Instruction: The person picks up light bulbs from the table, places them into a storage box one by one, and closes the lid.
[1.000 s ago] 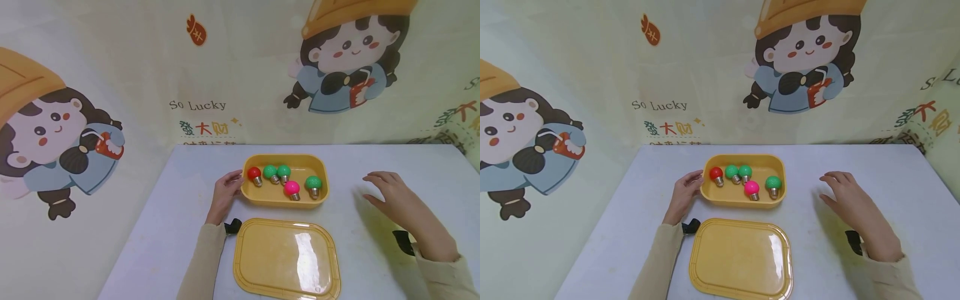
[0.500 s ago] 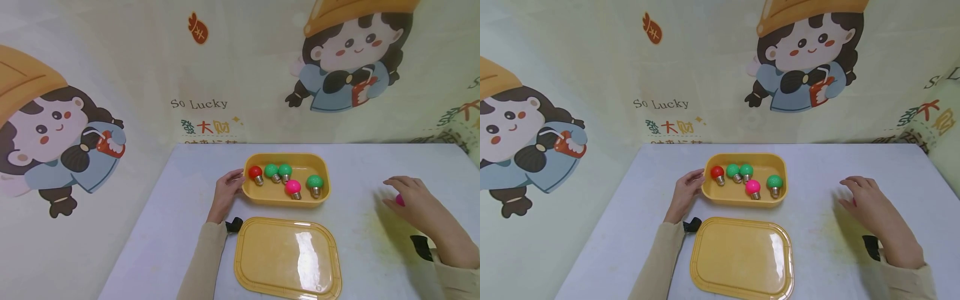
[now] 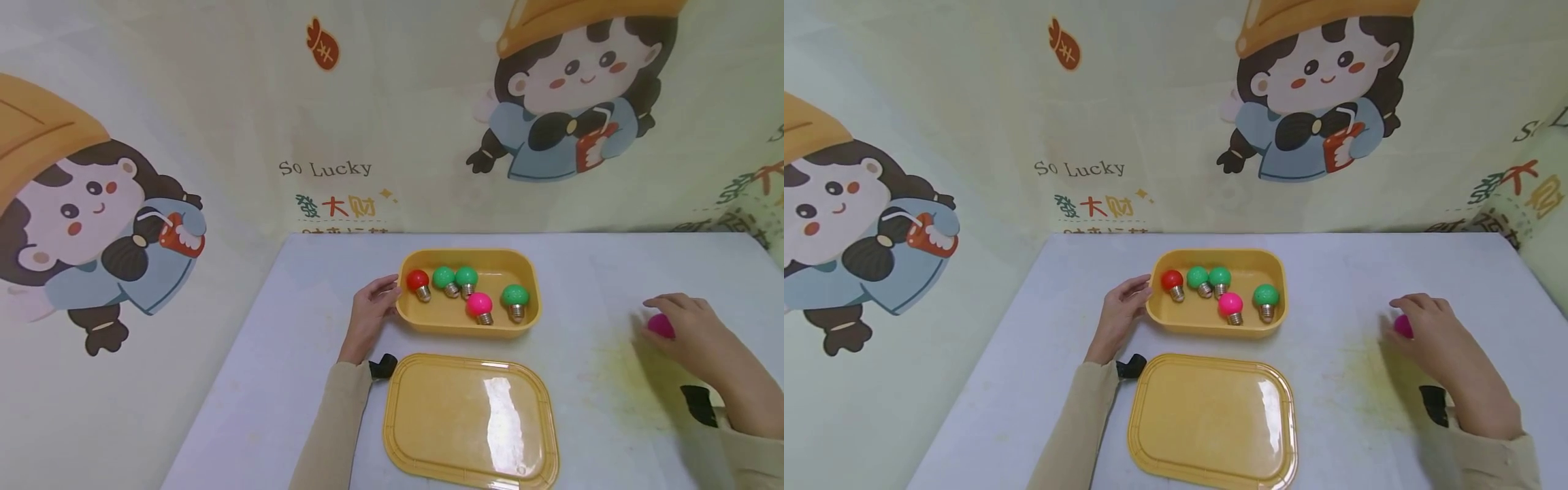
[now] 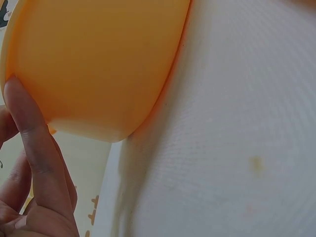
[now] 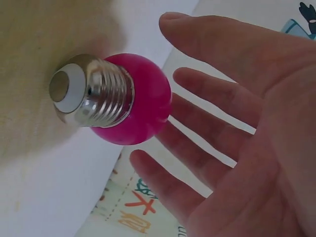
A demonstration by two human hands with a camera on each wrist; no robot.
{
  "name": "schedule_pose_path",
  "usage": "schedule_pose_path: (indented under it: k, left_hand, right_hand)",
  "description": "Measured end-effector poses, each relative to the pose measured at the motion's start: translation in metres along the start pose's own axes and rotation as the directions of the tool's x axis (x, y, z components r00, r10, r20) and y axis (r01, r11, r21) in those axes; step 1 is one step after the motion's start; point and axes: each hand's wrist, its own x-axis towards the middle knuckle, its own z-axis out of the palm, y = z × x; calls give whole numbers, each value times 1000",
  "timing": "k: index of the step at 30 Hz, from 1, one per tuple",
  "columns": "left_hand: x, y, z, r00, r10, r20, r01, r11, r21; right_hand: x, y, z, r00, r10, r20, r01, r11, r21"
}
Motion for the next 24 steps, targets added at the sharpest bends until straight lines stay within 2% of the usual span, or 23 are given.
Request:
schedule_pose_path:
  k: [8, 14, 16, 24]
  left_hand:
    - [0, 1, 0, 1000, -8, -3, 8, 1000, 11]
    - [-1, 2, 0, 1000, -5, -3, 5, 1000, 8]
    - [0, 3, 0, 1000, -6, -2, 6, 1000, 8]
    - [-1, 2, -1, 1000, -13, -6, 13, 1000, 22]
  right_hand:
    - [0, 8, -3, 995, 59, 86, -59, 998, -7]
    - [3, 11, -7, 972, 133, 193, -136, 991, -1]
    - [3, 10, -8, 970, 144, 198, -147, 989, 2]
    - [3, 5, -10, 986, 98, 135, -101, 995, 15]
